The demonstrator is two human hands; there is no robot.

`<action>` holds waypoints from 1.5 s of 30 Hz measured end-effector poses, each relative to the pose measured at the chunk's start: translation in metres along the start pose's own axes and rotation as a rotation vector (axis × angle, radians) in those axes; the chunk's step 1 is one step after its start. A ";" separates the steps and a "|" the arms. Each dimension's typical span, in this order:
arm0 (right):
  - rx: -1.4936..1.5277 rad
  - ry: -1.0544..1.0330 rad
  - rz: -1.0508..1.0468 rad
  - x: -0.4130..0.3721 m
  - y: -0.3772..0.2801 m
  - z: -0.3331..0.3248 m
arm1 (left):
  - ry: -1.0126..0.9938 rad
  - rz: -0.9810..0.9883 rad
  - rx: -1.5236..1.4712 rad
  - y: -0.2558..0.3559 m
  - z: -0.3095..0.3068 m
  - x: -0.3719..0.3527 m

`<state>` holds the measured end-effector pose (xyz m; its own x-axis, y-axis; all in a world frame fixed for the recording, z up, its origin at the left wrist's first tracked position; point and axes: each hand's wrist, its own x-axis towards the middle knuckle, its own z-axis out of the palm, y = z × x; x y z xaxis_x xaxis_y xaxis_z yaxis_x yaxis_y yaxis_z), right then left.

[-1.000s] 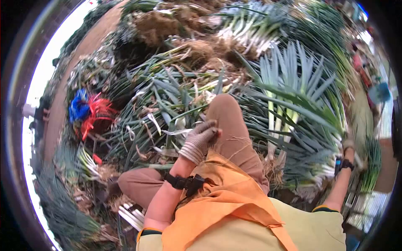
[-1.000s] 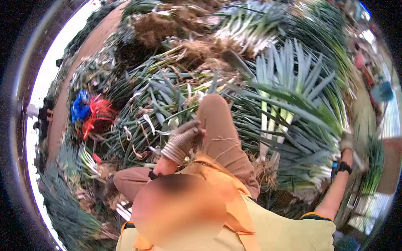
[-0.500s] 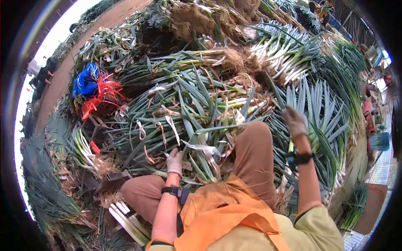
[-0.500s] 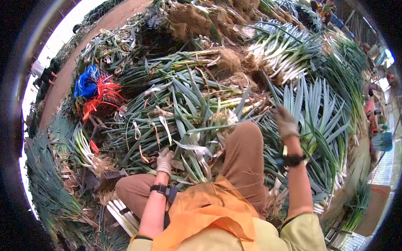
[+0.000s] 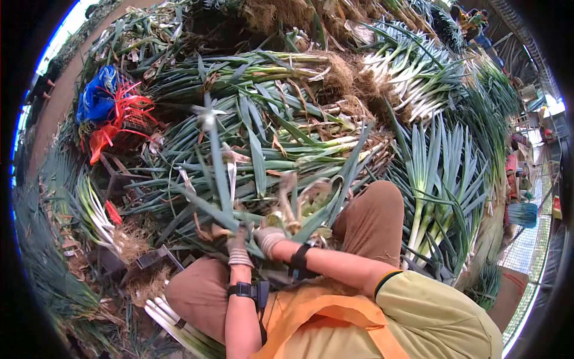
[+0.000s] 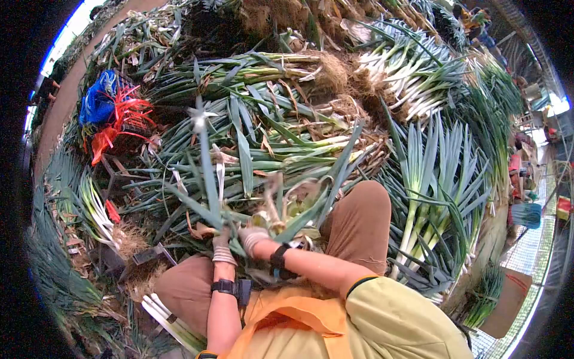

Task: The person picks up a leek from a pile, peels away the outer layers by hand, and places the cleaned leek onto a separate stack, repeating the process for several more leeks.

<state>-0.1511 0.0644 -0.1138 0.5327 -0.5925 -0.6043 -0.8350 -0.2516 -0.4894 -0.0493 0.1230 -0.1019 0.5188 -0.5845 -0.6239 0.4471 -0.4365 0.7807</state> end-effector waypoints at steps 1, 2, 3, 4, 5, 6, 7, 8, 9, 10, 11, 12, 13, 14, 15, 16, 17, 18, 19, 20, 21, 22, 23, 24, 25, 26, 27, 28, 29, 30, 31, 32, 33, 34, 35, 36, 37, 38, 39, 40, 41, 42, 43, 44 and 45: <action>-0.085 -0.133 -0.039 -0.021 -0.018 -0.009 | 0.106 -0.130 0.047 -0.004 -0.007 0.001; -0.118 -0.188 -0.109 -0.023 -0.017 -0.005 | 0.216 -0.257 0.093 -0.009 -0.015 0.001; -0.151 -0.245 -0.181 -0.026 -0.015 -0.001 | 0.230 -0.258 0.099 -0.016 -0.023 -0.001; -0.086 -0.303 -0.190 -0.033 -0.013 0.000 | 0.268 -0.305 0.286 -0.029 -0.032 -0.003; -0.078 -0.275 -0.160 -0.041 -0.010 0.001 | 0.306 -0.353 0.465 -0.043 -0.037 -0.003; -0.104 -0.318 -0.198 -0.044 -0.007 0.001 | 0.352 -0.342 0.554 -0.065 -0.047 -0.001; -0.128 -0.354 -0.235 -0.046 -0.002 -0.003 | 0.349 -0.416 0.504 -0.092 -0.060 0.011; 0.128 -0.153 -0.367 -0.058 0.011 -0.018 | 0.326 -0.312 0.319 -0.128 -0.076 0.009; 0.228 0.095 -0.446 -0.057 0.025 -0.025 | 0.306 -0.187 0.131 -0.148 -0.092 0.005; 0.335 0.064 -0.172 -0.042 0.033 -0.049 | 0.298 -0.117 0.134 -0.133 -0.083 -0.004; 0.448 0.031 0.105 -0.026 0.040 -0.076 | 0.291 -0.047 0.147 -0.119 -0.074 -0.016; 0.245 0.123 0.181 -0.021 0.055 -0.102 | 0.318 -0.120 0.238 -0.141 -0.087 -0.008; 0.051 0.211 0.288 -0.026 0.076 -0.118 | 0.267 -0.225 0.372 -0.135 -0.092 -0.010; -0.008 0.379 0.327 -0.021 0.108 -0.105 | 0.202 -0.324 0.508 -0.130 -0.096 -0.010; 0.191 0.183 0.442 -0.019 0.127 -0.109 | 0.049 -0.439 0.686 -0.087 -0.084 -0.032; 0.066 0.069 0.127 0.002 0.164 -0.047 | 0.069 -0.448 0.532 -0.069 -0.070 -0.045; 0.038 -0.057 0.065 -0.017 0.140 -0.025 | 0.170 -0.474 0.703 -0.052 -0.057 -0.047; -0.343 -0.077 -0.210 -0.021 0.123 0.020 | 0.115 -0.262 0.876 -0.086 -0.077 -0.019; -0.120 -0.005 -0.250 -0.006 0.131 0.090 | 0.336 -0.346 0.952 -0.080 -0.075 -0.015; 0.007 -0.071 -0.401 -0.018 0.119 0.105 | 0.418 -0.122 0.974 -0.064 -0.063 -0.013; -0.131 -0.397 -0.337 -0.028 0.080 0.095 | 0.496 0.113 1.017 -0.046 -0.050 -0.012; -0.039 -0.388 -0.389 -0.023 0.095 0.118 | 0.573 0.331 1.075 -0.030 -0.038 -0.011; 0.054 -0.379 -0.440 -0.019 0.109 0.142 | 0.488 0.495 1.130 -0.025 -0.037 -0.003; -0.100 -0.478 -0.278 -0.039 0.073 0.047 | 0.210 0.527 1.031 -0.028 -0.031 0.005; 0.141 -0.293 -0.350 -0.025 0.094 0.048 | -0.036 0.323 1.136 -0.040 -0.026 0.016; 0.082 -0.197 -0.329 -0.023 0.093 -0.006 | -0.293 0.125 1.231 -0.051 -0.022 0.026; 0.045 -0.185 -0.247 -0.019 0.098 -0.060 | -0.560 0.033 1.265 -0.030 0.011 0.000; 0.243 0.049 -0.611 0.025 0.144 -0.066 | -0.802 -0.074 1.460 -0.060 0.011 0.007; -0.004 0.081 -0.332 -0.002 0.124 -0.160 | -0.852 -0.046 1.611 -0.091 0.006 0.007; -0.261 0.033 -0.180 0.013 0.130 -0.207 | -0.860 -0.139 1.517 -0.072 0.025 -0.008; -0.408 0.033 -0.277 0.051 0.178 -0.228 | -0.861 -0.132 1.541 -0.074 0.028 -0.006; -0.542 0.100 -0.206 0.051 0.199 -0.263 | -0.851 -0.183 1.493 -0.075 0.030 -0.001; -0.587 0.095 -0.117 0.045 0.205 -0.292 | -0.836 -0.234 1.446 -0.075 0.030 0.005; -0.662 0.085 -0.048 0.071 0.255 -0.286 | -0.832 -0.202 1.424 -0.073 0.027 0.007; -0.736 0.077 0.023 0.095 0.305 -0.272 | -0.830 -0.167 1.403 -0.073 0.022 0.008; -0.669 0.080 0.173 0.089 0.320 -0.259 | -0.796 -0.146 1.390 -0.090 0.010 0.014; -0.600 0.083 0.320 0.082 0.325 -0.238 | -0.792 -0.143 1.400 -0.086 0.010 0.013; -0.619 0.029 0.324 0.078 0.325 -0.217 | -0.779 -0.173 1.408 -0.077 0.015 0.009; -0.637 -0.028 0.329 0.073 0.326 -0.198 | -0.768 -0.206 1.416 -0.072 0.021 0.008; -0.573 0.122 0.300 0.078 0.345 -0.171 | -0.736 -0.173 1.470 -0.079 0.018 0.010; -0.505 0.270 0.272 0.086 0.364 -0.148 | -0.733 -0.071 1.447 -0.095 0.008 0.015; -0.438 0.000 0.430 0.083 0.344 -0.167 | -0.703 -0.066 1.464 -0.097 0.008 0.019; -0.506 0.008 0.288 0.073 0.335 -0.175 | -0.679 -0.069 1.479 -0.098 0.006 0.016; -0.577 -0.041 0.276 0.065 0.322 -0.182 | -0.684 -0.080 1.479 -0.098 0.006 0.015; -0.667 -0.075 0.256 0.064 0.313 -0.196 | -0.649 -0.106 1.485 -0.099 0.011 0.019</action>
<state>-0.4057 -0.2020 -0.1822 0.2968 -0.6472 -0.7022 -0.8285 -0.5402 0.1477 -0.0915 0.1473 -0.1908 -0.0166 -0.5170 -0.8558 -0.7998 -0.5068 0.3217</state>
